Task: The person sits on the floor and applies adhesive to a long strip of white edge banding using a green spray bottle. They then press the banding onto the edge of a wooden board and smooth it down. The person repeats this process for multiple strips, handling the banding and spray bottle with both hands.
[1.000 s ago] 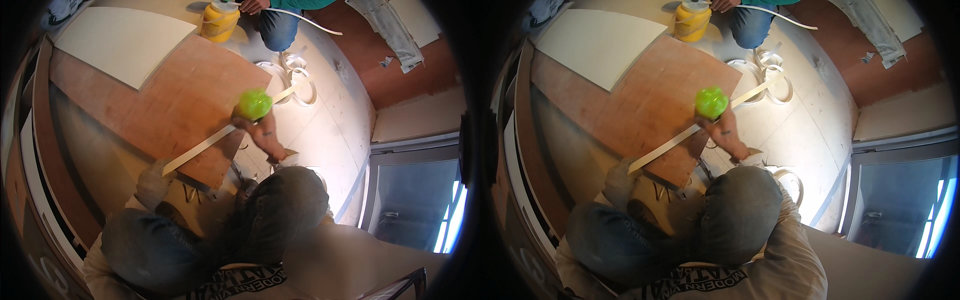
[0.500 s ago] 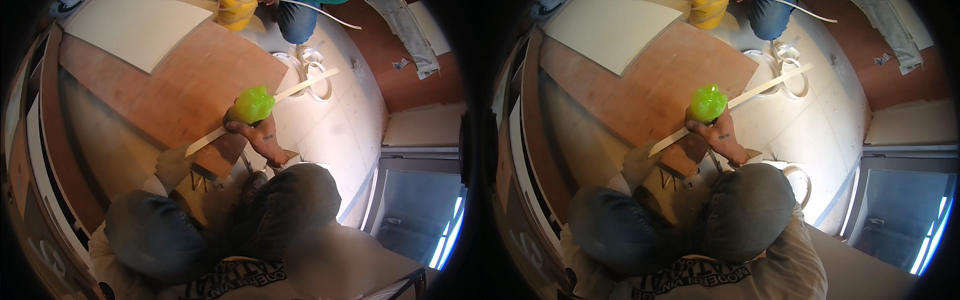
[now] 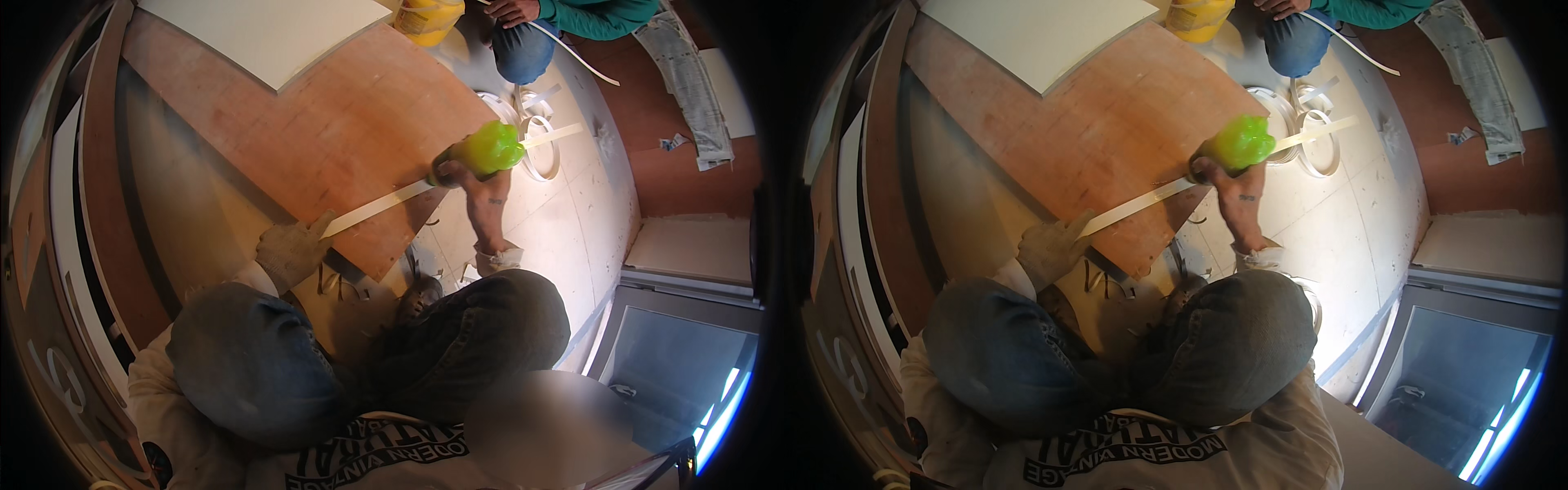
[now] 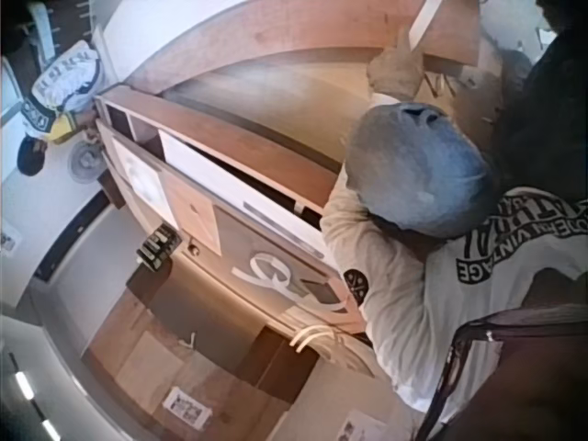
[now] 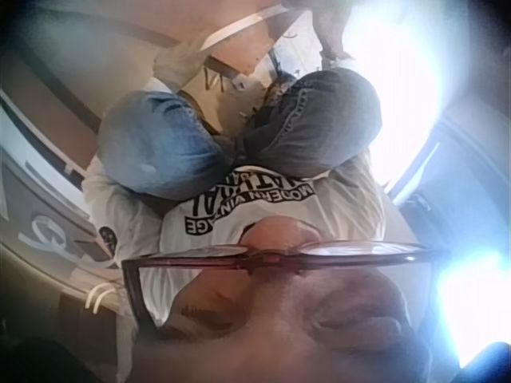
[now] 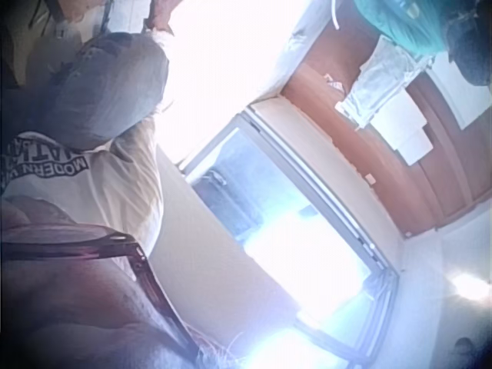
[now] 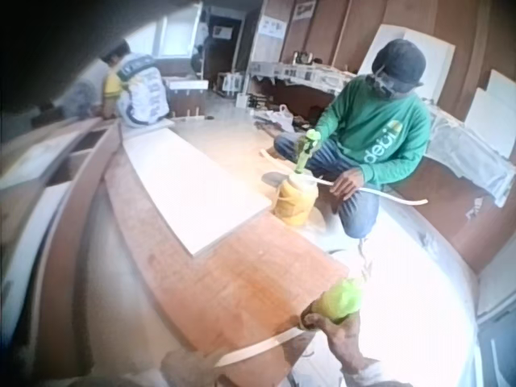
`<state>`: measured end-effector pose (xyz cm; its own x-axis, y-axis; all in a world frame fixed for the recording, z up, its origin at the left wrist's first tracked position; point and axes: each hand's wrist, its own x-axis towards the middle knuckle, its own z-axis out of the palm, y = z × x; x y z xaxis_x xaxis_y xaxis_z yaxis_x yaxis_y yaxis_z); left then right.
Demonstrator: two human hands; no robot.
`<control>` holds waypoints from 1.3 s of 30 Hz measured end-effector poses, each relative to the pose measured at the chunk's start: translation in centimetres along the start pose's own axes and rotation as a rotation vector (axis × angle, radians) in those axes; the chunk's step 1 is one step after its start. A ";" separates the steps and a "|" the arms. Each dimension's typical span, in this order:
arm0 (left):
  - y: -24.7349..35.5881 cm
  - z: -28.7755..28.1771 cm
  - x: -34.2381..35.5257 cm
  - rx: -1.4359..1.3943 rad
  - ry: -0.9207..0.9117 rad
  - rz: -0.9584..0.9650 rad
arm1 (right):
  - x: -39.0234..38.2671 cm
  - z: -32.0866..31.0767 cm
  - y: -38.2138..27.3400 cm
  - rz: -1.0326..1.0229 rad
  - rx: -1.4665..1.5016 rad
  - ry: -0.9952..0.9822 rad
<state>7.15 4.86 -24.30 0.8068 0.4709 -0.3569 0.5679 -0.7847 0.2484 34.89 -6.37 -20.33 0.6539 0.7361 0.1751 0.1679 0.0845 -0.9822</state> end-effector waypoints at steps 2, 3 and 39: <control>0.0 0.6 0.0 -0.005 0.029 0.005 | -1.2 2.3 -1.3 0.061 0.010 -0.097; -0.2 0.9 0.0 -0.010 0.047 0.005 | -1.8 3.7 -1.9 0.080 0.011 -0.124; -3.0 4.9 0.4 -0.636 0.360 -0.262 | -4.5 9.5 0.8 -0.091 -0.087 -0.587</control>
<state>4.97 5.47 -29.65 0.5745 0.7967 -0.1880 0.6442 -0.2984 0.7043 25.07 -3.21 -22.51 0.1216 0.9785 0.1666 0.2803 0.1272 -0.9514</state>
